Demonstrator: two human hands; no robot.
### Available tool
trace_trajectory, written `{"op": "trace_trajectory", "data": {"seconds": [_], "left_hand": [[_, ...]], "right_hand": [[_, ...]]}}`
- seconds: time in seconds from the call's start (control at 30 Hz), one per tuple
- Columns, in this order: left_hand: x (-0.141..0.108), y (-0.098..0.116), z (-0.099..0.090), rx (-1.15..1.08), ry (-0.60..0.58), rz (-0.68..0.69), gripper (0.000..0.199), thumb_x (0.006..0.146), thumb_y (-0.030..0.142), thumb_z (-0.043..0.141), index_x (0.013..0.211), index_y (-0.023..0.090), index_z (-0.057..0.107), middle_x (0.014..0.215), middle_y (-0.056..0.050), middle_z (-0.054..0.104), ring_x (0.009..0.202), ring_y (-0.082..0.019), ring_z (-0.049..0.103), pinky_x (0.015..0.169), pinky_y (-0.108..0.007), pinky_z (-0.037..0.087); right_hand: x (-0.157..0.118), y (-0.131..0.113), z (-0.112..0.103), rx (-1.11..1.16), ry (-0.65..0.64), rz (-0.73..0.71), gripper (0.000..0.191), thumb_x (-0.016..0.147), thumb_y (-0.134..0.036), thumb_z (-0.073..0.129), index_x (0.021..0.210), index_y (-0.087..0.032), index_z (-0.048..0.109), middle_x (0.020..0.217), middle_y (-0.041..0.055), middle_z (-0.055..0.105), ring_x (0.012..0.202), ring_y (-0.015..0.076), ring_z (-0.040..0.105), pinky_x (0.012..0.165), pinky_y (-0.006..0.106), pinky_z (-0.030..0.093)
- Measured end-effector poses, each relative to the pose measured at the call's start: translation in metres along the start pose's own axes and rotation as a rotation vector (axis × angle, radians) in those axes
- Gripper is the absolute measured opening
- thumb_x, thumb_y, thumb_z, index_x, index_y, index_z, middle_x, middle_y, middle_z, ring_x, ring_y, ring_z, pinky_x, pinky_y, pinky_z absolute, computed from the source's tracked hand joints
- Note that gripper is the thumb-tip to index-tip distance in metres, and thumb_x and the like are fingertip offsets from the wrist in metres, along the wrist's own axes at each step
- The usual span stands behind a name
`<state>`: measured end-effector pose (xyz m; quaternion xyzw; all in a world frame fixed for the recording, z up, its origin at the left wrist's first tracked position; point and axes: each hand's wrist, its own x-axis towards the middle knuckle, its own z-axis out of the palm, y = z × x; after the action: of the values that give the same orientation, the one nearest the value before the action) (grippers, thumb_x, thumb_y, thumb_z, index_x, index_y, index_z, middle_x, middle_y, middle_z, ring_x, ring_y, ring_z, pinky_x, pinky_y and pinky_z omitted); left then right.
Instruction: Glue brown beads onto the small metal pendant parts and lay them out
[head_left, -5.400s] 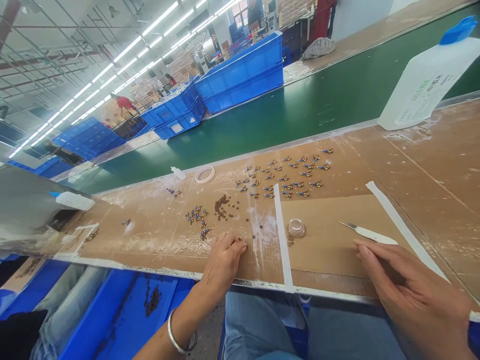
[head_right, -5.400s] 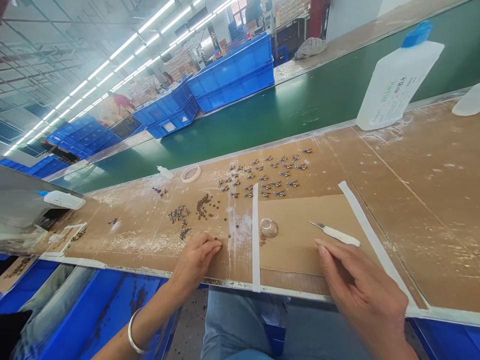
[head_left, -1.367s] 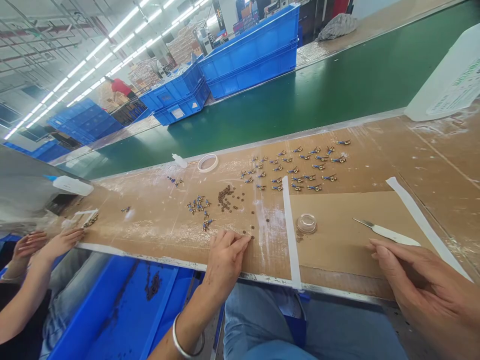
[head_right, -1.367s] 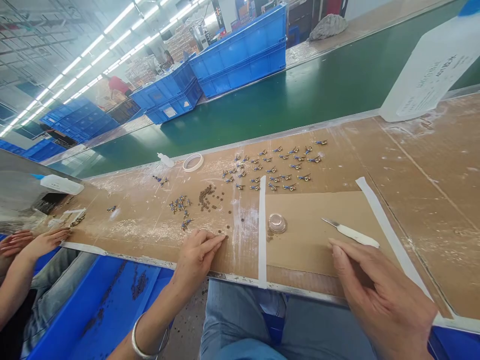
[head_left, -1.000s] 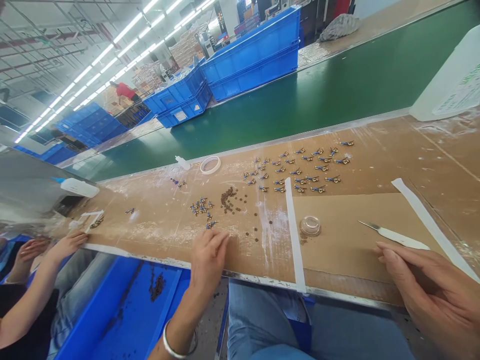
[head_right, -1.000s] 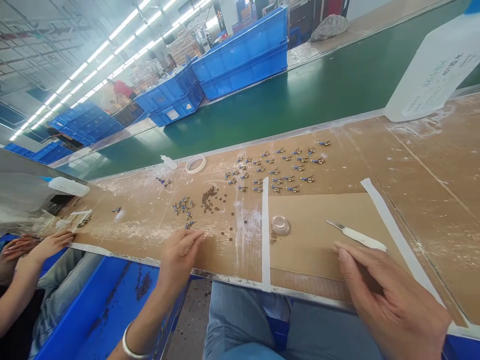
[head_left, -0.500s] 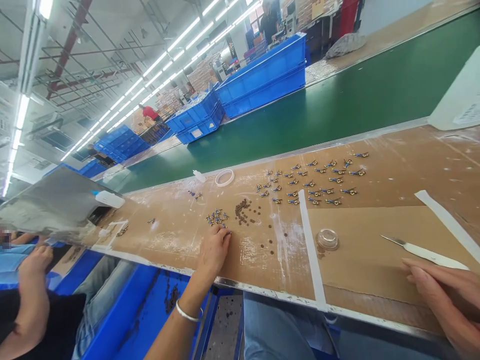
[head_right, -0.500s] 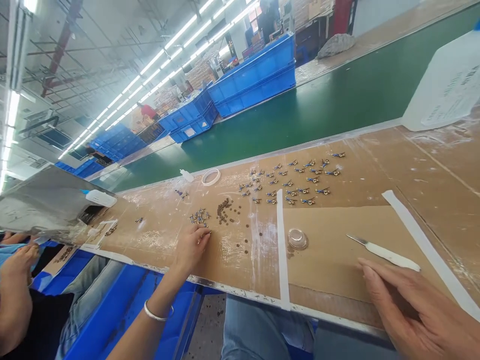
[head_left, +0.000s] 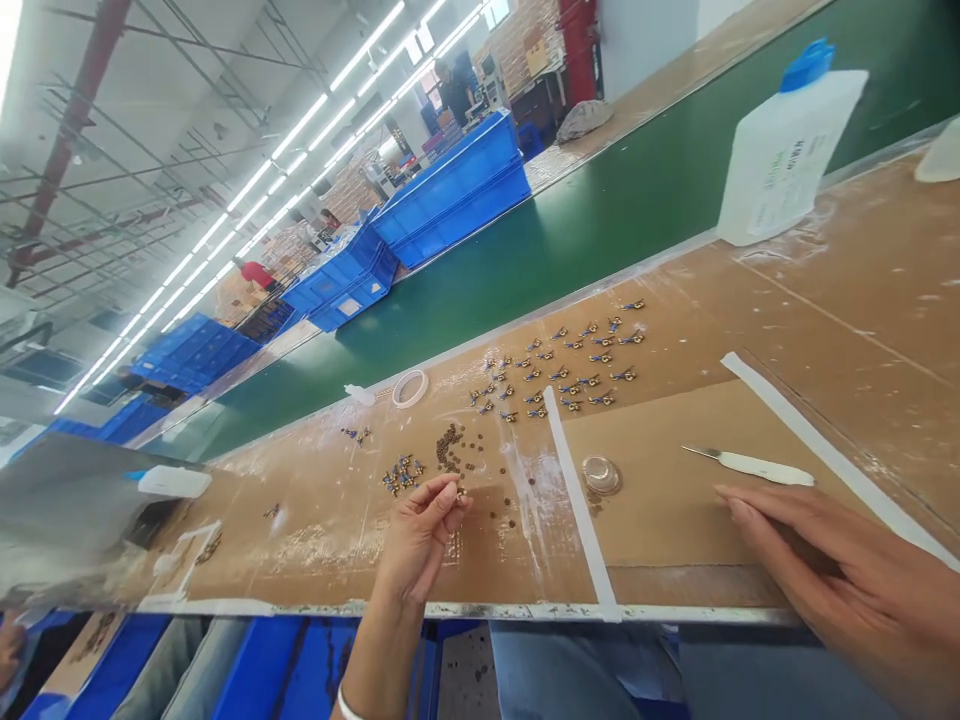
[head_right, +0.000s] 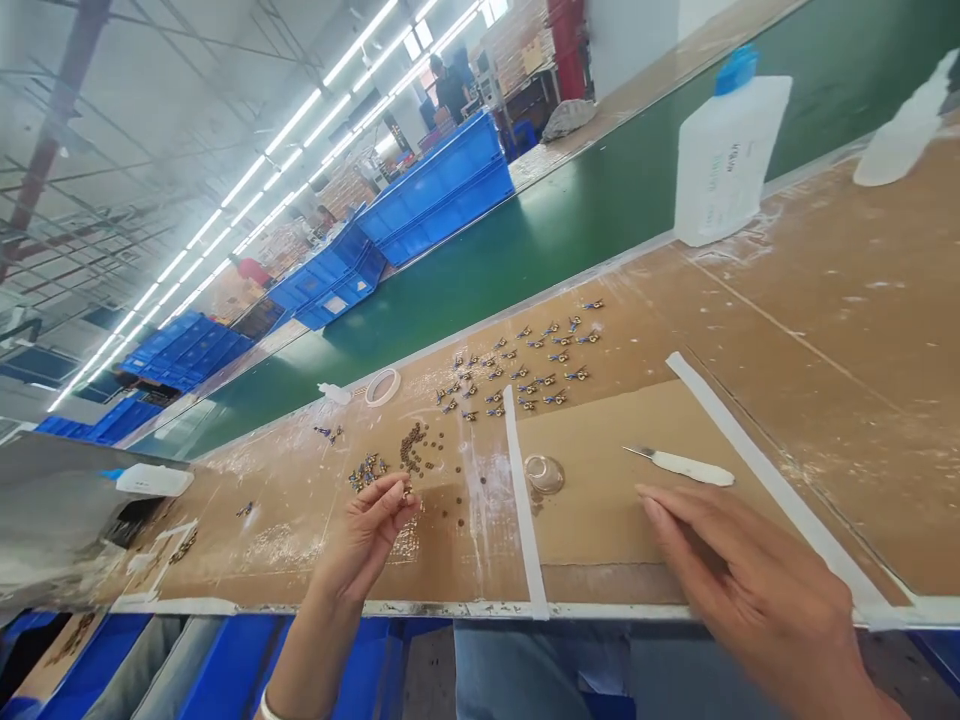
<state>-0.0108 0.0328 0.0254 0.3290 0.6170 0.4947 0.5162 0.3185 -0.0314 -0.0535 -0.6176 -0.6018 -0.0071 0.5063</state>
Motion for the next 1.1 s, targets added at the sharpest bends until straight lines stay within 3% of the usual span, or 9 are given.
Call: {"op": "trace_trajectory", "data": {"seconds": [0.1, 0.2, 0.3, 0.4, 0.6, 0.9, 1.1], "left_hand": [[-0.006, -0.001, 0.014, -0.065, -0.036, -0.017, 0.035, 0.053, 0.03, 0.094, 0.076, 0.013, 0.074, 0.068, 0.001, 0.067, 0.06, -0.009, 0.065, 0.068, -0.024, 0.06], [-0.012, -0.003, 0.029, -0.011, -0.088, -0.004, 0.034, 0.061, 0.037, 0.09, 0.072, 0.012, 0.07, 0.062, 0.003, 0.063, 0.05, -0.006, 0.058, 0.061, -0.024, 0.06], [-0.019, -0.005, 0.047, 0.042, -0.076, 0.02, 0.036, 0.064, 0.04, 0.087, 0.066, 0.013, 0.064, 0.056, 0.005, 0.059, 0.041, -0.004, 0.05, 0.053, -0.023, 0.058], [-0.024, -0.007, 0.063, 0.064, -0.057, 0.04, 0.037, 0.058, 0.042, 0.089, 0.068, 0.014, 0.066, 0.051, 0.007, 0.058, 0.036, -0.003, 0.045, 0.049, -0.023, 0.056], [-0.024, -0.01, 0.081, 0.197, -0.07, 0.101, 0.034, 0.057, 0.037, 0.089, 0.077, 0.014, 0.075, 0.059, -0.001, 0.069, 0.048, -0.012, 0.064, 0.057, -0.028, 0.06], [-0.023, -0.012, 0.108, 0.563, -0.21, 0.422, 0.018, 0.071, 0.036, 0.08, 0.078, 0.02, 0.077, 0.059, 0.0, 0.07, 0.055, -0.015, 0.066, 0.057, -0.025, 0.056], [-0.02, -0.008, 0.116, 0.751, -0.219, 0.54, 0.013, 0.076, 0.034, 0.074, 0.078, 0.022, 0.077, 0.057, 0.001, 0.068, 0.053, -0.014, 0.063, 0.054, -0.024, 0.053]], "right_hand": [[0.003, -0.001, -0.003, -0.011, 0.032, -0.186, 0.015, 0.093, -0.029, 0.056, 0.102, -0.023, 0.067, 0.093, -0.0013, 0.073, 0.085, 0.012, 0.07, 0.09, 0.022, 0.053], [0.006, -0.003, -0.004, 0.009, 0.065, -0.242, 0.013, 0.09, -0.019, 0.06, 0.101, -0.021, 0.065, 0.09, -0.0003, 0.072, 0.083, 0.0127, 0.07, 0.087, 0.023, 0.054], [0.007, -0.004, -0.003, 0.052, 0.086, -0.198, 0.016, 0.088, -0.015, 0.061, 0.102, -0.022, 0.065, 0.088, -0.0008, 0.072, 0.081, 0.0132, 0.07, 0.083, 0.025, 0.056], [0.008, -0.004, -0.001, 0.08, 0.095, -0.154, 0.019, 0.087, -0.014, 0.061, 0.103, -0.024, 0.065, 0.089, -0.0016, 0.072, 0.081, 0.0133, 0.07, 0.082, 0.026, 0.057], [0.011, -0.005, -0.002, 0.115, 0.086, -0.165, 0.021, 0.087, -0.008, 0.06, 0.104, -0.021, 0.063, 0.088, -0.0002, 0.071, 0.08, 0.0113, 0.068, 0.079, 0.023, 0.056], [0.013, -0.005, -0.003, 0.15, 0.072, -0.134, 0.02, 0.089, -0.008, 0.057, 0.104, -0.021, 0.062, 0.087, 0.0004, 0.07, 0.082, 0.0107, 0.067, 0.08, 0.024, 0.056], [0.013, -0.006, -0.003, 0.149, 0.088, -0.135, 0.021, 0.088, -0.007, 0.058, 0.104, -0.02, 0.062, 0.088, 0.0006, 0.07, 0.082, 0.0106, 0.067, 0.082, 0.024, 0.055]]}}
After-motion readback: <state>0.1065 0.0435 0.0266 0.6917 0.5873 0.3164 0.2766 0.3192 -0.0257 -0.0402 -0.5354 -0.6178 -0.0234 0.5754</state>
